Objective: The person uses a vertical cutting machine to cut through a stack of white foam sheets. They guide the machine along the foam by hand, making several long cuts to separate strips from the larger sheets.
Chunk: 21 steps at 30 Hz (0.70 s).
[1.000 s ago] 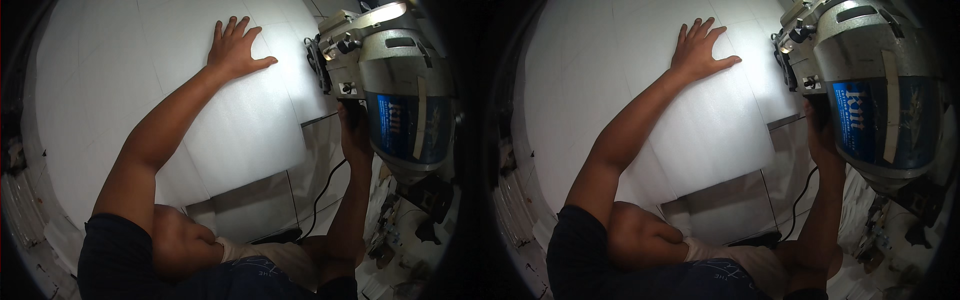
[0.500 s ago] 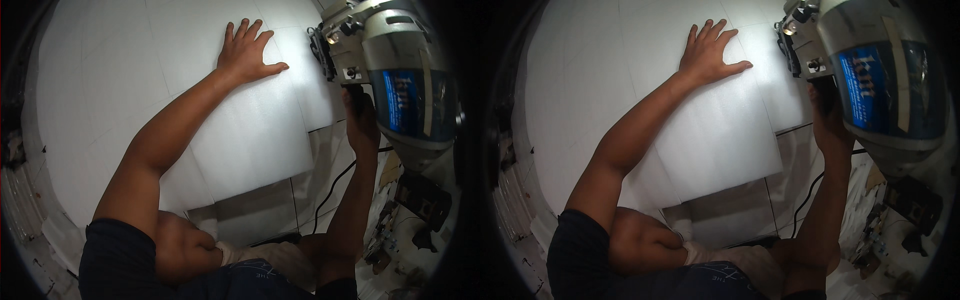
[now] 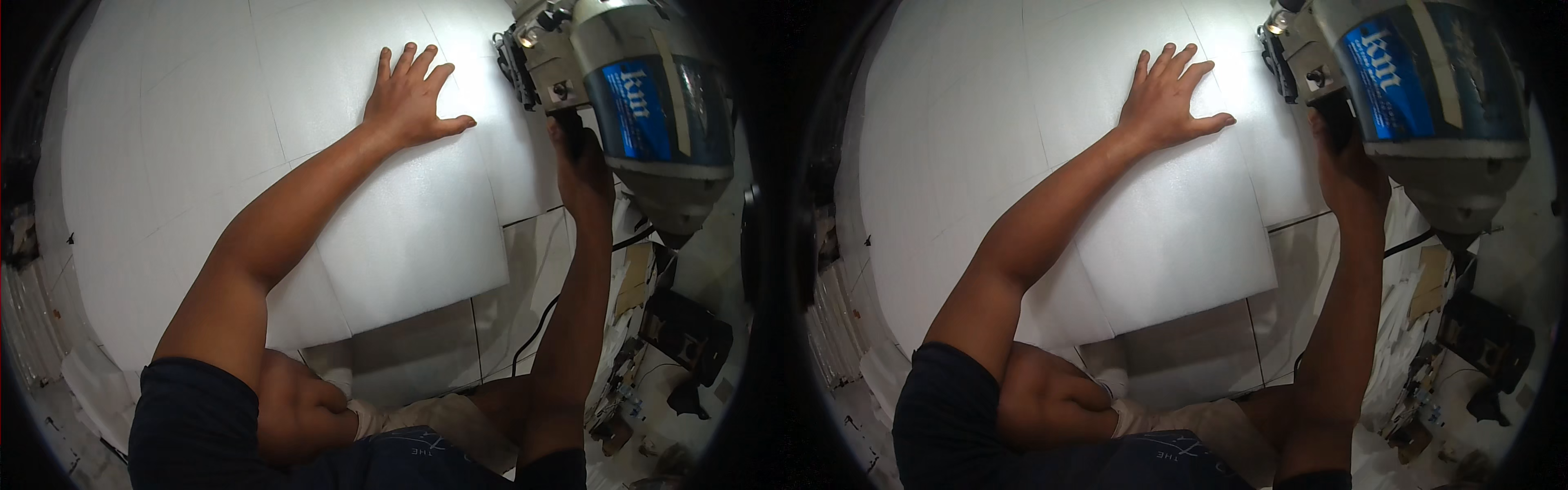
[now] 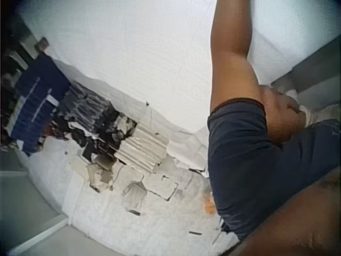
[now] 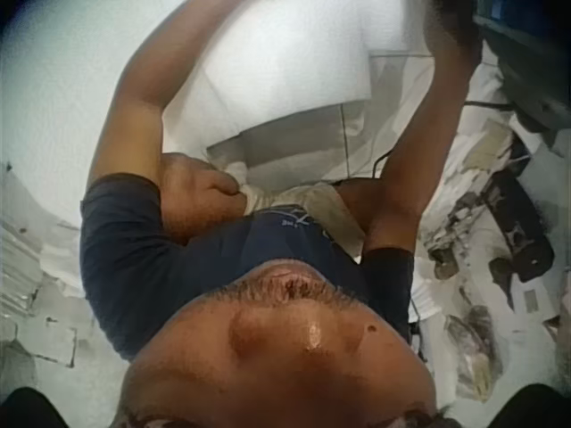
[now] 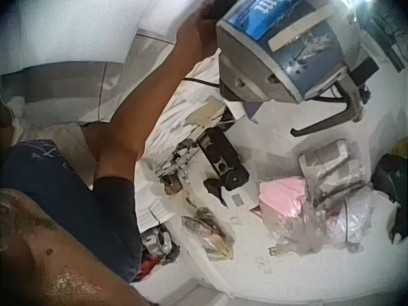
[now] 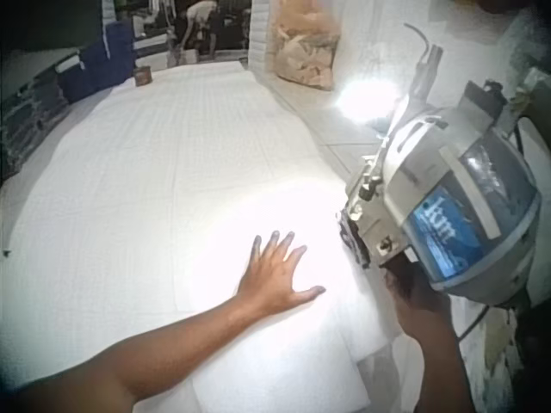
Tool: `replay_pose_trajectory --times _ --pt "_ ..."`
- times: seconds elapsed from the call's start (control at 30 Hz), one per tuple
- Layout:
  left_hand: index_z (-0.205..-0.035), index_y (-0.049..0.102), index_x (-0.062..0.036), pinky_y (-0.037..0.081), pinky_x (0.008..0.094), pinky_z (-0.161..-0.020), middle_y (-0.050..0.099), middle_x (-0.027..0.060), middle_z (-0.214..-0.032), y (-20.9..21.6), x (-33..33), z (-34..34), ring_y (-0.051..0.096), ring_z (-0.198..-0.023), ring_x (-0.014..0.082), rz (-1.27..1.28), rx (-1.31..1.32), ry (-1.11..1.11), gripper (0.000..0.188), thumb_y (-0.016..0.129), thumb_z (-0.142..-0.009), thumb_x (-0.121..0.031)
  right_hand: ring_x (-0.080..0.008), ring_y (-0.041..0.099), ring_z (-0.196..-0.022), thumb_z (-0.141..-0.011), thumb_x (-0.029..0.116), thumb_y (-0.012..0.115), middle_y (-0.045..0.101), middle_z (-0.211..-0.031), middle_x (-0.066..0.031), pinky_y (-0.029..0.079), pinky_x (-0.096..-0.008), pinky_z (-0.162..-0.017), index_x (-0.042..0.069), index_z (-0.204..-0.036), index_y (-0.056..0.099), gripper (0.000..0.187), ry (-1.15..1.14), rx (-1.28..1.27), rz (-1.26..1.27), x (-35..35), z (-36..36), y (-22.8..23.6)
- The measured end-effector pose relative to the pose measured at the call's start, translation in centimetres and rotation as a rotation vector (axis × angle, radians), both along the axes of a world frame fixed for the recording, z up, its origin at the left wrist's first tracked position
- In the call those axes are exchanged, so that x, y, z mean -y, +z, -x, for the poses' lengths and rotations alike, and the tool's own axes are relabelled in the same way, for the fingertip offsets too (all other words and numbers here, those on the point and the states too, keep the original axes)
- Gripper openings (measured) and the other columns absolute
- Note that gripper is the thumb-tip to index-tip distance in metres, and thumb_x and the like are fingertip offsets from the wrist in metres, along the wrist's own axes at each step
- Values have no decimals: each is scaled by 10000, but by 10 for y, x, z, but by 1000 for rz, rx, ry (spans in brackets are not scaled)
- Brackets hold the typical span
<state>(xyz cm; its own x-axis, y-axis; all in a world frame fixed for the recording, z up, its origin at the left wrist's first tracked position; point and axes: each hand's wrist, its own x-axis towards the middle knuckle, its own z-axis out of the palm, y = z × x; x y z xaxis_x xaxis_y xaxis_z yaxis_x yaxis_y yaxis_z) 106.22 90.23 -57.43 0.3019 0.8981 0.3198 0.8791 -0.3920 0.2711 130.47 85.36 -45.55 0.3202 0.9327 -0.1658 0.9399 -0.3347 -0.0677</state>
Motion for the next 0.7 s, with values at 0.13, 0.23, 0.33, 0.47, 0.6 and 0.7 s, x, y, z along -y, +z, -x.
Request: replay_pose_trajectory --times 0.13,0.23,0.33,0.47,0.6,0.7 --pt "-1404 511 -137 152 606 -1179 394 190 -1499 -1 2 -2 271 -1444 398 -11 -4 1 947 590 -735 -803 -422 541 -1239 -864 811 346 572 -1332 -228 426 -474 -1032 137 -1445 418 894 -16 -34 58 -10 5 3" --pt "-1392 518 -128 156 615 -1174 396 194 -1496 0 2 -3 279 -1440 400 -24 8 -4 937 578 -747 -805 -403 548 -1238 -876 791 361 599 -1300 -218 435 -474 -1021 137 -1425 454 860 -20 -9 -4 -14 11 6" --pt "-1384 520 -120 158 619 -1172 397 194 -1497 0 3 -4 285 -1438 396 -16 2 -8 931 558 -760 -811 -391 550 -1240 -875 791 358 596 -1308 -210 436 -474 -1019 138 -1408 484 852 -15 -31 2 -18 15 9" --pt "-1389 511 -120 151 620 -1174 394 192 -1500 -3 3 -1 282 -1440 393 -8 -9 -7 947 553 -754 -821 -383 561 -1228 -880 769 384 599 -1313 -191 440 -471 -1016 141 -1402 494 825 -41 -18 11 -22 25 11" --pt "-1386 517 -135 147 612 -1178 403 178 -1496 -4 4 -4 282 -1444 376 9 30 -9 955 564 -735 -831 -412 651 -1020 -832 782 470 679 -1020 -221 483 -491 -864 62 -1184 580 810 46 -35 -176 -22 4 -11" --pt "-1379 529 -148 147 602 -1182 410 168 -1494 -3 5 -1 291 -1443 364 7 29 1 945 578 -725 -829 -437 648 -991 -858 646 531 677 -1019 -241 486 -499 -854 44 -1185 572 685 202 -108 -127 -15 -2 -9"
